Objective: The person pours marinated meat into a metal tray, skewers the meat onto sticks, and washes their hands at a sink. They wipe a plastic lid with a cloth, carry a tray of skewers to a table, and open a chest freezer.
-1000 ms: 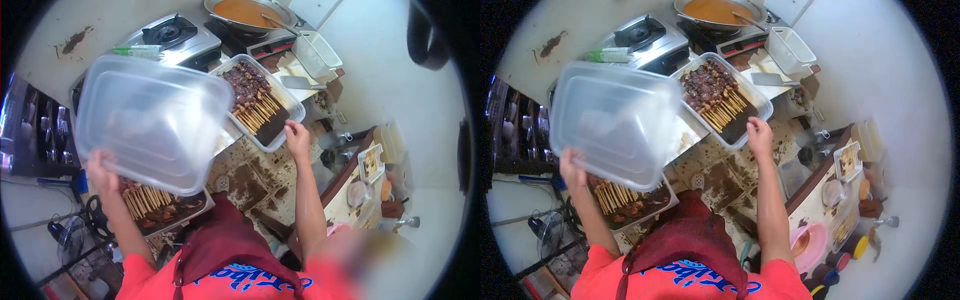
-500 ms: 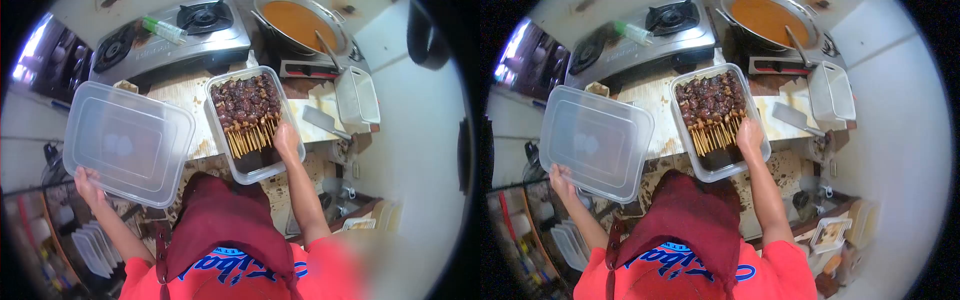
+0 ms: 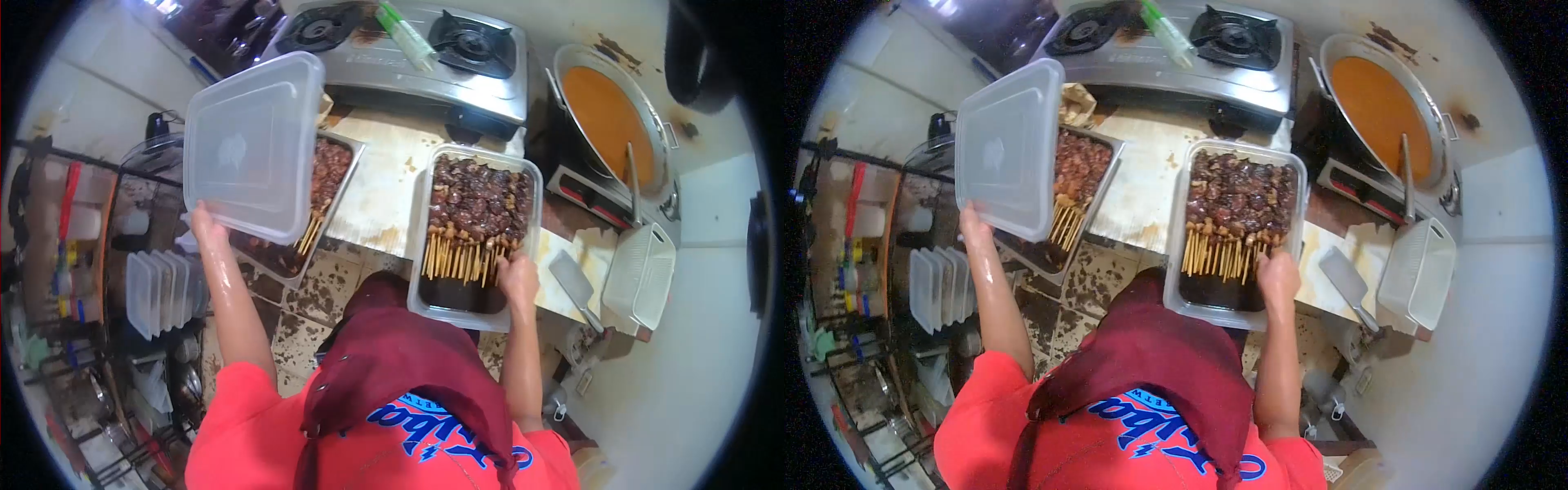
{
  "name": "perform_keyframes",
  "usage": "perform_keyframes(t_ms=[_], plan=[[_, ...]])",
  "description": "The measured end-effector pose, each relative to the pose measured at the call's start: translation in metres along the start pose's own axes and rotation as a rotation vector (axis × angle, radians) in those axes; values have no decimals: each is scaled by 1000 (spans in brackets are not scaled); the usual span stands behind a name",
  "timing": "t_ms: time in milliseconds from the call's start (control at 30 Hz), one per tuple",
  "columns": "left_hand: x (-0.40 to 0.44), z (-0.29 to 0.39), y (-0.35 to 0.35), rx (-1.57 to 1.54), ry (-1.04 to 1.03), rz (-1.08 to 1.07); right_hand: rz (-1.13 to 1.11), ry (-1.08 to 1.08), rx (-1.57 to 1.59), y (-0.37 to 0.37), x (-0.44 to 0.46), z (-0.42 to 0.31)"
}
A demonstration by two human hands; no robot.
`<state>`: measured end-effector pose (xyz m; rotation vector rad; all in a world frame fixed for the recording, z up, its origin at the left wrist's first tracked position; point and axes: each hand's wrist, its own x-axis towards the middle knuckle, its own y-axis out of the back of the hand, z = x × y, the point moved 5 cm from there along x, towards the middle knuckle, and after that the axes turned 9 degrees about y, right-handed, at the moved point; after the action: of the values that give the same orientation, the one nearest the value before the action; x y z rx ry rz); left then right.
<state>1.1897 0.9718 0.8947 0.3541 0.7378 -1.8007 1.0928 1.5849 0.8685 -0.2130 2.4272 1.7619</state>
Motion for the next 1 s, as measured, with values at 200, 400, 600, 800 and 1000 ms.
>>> perform_keyframes(t_ms=[200, 400, 600, 800, 1000], plan=[[56, -11, -118, -201, -196, -68, 37, -20, 34, -13, 6, -4], [156, -52, -274, -89, -163, -225, 37, -157, -9, -19, 4, -7], [174, -59, -338, 1827, -755, 115, 67, -243, 5, -18, -1, -5], [106, -25, -327, 1186, -810, -110, 118, -240, 476, 6, -16, 18], [-149, -138, -266, 641, -524, -813, 231, -101, 395, 31, -38, 9]])
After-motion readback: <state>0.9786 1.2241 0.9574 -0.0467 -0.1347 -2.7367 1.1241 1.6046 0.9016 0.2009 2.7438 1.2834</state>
